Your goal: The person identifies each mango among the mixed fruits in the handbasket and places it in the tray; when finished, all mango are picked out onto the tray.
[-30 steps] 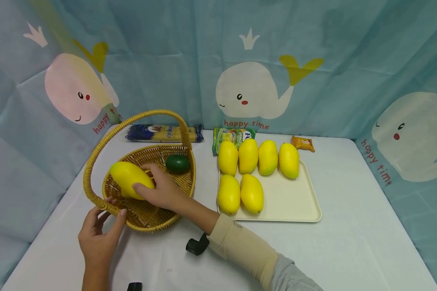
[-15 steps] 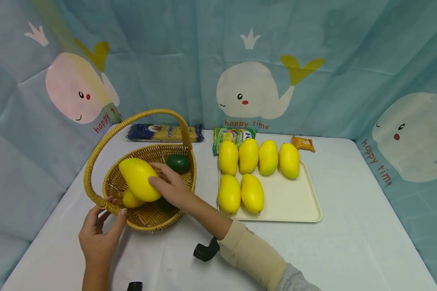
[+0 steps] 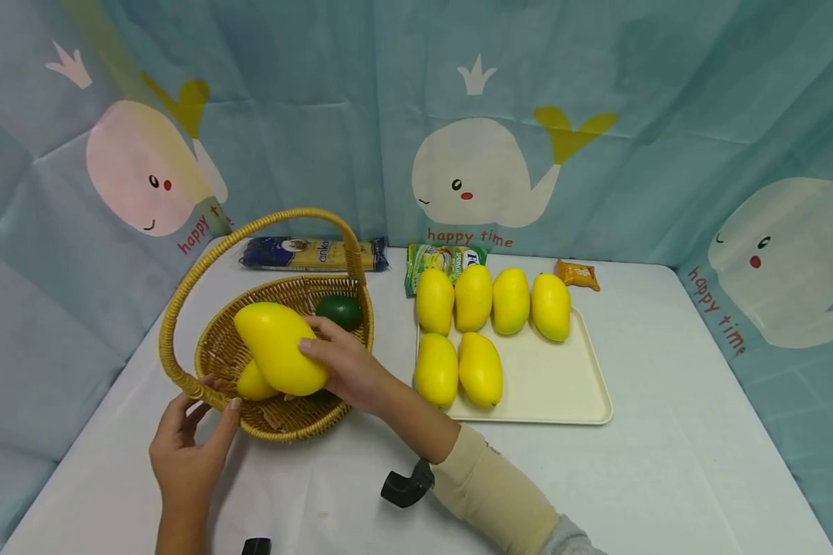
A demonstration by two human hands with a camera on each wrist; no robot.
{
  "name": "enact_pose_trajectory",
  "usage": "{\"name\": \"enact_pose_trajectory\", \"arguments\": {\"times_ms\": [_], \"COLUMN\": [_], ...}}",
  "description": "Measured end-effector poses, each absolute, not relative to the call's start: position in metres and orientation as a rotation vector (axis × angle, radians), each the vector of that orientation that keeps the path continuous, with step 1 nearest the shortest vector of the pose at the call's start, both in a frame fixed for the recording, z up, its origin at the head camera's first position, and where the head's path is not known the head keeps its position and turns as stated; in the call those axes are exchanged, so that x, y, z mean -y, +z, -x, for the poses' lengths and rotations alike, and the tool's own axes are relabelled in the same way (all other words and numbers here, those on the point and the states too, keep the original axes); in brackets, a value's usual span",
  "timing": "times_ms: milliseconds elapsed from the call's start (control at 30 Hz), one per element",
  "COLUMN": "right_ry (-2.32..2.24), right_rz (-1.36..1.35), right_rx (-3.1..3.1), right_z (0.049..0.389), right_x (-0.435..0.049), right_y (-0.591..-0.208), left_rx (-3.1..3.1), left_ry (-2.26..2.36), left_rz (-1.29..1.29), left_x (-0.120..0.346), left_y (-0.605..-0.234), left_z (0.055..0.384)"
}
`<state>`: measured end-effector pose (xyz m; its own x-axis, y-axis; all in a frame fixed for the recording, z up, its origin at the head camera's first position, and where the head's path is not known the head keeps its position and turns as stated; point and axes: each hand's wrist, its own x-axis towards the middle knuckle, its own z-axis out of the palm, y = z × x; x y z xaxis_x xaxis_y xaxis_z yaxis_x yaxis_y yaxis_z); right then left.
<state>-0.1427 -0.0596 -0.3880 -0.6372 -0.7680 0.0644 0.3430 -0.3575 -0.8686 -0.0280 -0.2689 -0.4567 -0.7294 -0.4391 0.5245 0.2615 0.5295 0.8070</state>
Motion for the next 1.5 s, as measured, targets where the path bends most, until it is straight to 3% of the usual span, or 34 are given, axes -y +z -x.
{"name": "enact_pose_trajectory", "arguments": {"times_ms": [833, 1500], "right_ry": [-1.954, -2.014], "right_rz": [0.785, 0.567], "right_rx": [-1.501, -1.718], "right_z": [0.141, 0.145], "right_x": [0.003, -0.055], "right_y": [-0.388, -0.384], "left_rx": [2.041, 2.042], "left_ry": [-1.234, -1.218], "left_rz": [-0.162, -0.167], "left_x": [0.269, 0.27], "left_y": [-0.456, -0.458], "left_z": [0.029, 0.03]}}
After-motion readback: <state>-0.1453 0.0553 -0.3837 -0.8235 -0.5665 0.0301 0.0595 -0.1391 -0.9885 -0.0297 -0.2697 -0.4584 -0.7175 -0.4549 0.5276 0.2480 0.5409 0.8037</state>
